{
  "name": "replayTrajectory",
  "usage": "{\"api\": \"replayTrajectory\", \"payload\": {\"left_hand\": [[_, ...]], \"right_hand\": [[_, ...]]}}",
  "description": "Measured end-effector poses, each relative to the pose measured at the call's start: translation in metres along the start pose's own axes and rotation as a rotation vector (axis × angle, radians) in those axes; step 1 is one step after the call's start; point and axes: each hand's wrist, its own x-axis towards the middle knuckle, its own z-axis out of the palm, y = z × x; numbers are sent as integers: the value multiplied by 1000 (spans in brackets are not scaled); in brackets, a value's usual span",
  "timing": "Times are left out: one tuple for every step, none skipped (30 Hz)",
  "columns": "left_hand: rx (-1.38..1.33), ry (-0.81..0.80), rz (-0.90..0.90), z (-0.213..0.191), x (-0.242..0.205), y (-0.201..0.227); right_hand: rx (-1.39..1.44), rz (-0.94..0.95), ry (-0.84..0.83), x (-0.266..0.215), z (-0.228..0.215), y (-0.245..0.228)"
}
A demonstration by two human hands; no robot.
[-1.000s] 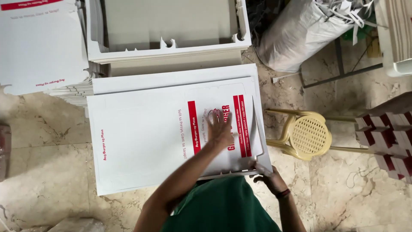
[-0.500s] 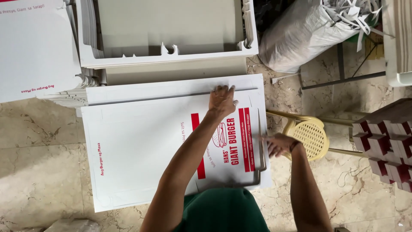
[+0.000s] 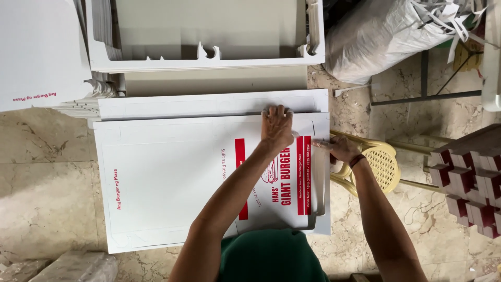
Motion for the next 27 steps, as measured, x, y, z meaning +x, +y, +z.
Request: {"api": "replayTrajectory", "payload": {"left_hand": [[42,-2,1,-11,-12,6],[44,-3,-3,-10,-19,11],[17,-44,7,-9,-27,16],[-10,-85,16,-7,-35,21],[-13,-94,15,-13,-36,23],[6,-83,-5,-18,-38,25],[23,-66,-23,-23,-37,27],[20,-70,-24,-15,-39,29],[37,-41,-31,-9,-35,29],[55,-12,-39,-4,-32,29],[51,-21,-37,-8,-36,29],[55,-17,-37,-12,-40,30],[66,13,-36,-20,-34,27],[68,30,-34,-22,-35,26],[56,21,-31,-24,-40,27],[43,12,-28,-25,-45,28],[35,4,-28,-8,-34,25],[-35,29,-57,9,-23,23],[-103,59,-91,24,-10,21],[-109,56,-96,22,-7,25],[-94,84,-121,20,-4,26],[-78,112,-145,18,-1,27],[-72,113,-148,24,4,27],[-70,113,-154,31,9,26],[-68,113,-156,38,15,26],[-63,113,-155,35,7,27],[-79,91,-139,31,1,26]], "right_hand": [[-157,19,44,-10,5,-5],[-157,16,40,-4,7,1],[-179,-30,99,1,9,7],[-201,-76,157,7,11,13],[-200,-69,150,9,16,22],[-232,-130,238,11,20,32],[-265,-193,330,14,21,40],[-267,-190,328,-2,24,35],[-205,-294,326,-12,22,24],[-142,-398,322,-22,21,12],[-142,-389,319,-20,23,13],[-171,-457,289,-18,26,13],[-204,-546,274,-5,21,5],[-208,-558,286,-21,14,-14],[51,-439,178,-41,7,-32],[305,-313,67,-60,1,-50],[301,-303,65,-73,-3,-64],[403,-250,85,-85,-8,-78],[503,-201,102,-94,-15,-94],[497,-196,98,-58,-24,-71],[474,-217,114,-19,-29,-49],[451,-237,129,20,-35,-28],[455,-241,125,9,-38,-60],[72,-229,32,-3,-41,-92],[-310,-208,-57,-16,-46,-122],[-306,-211,-57,4,-41,-127],[-631,-167,-130,25,-37,-133]]}}
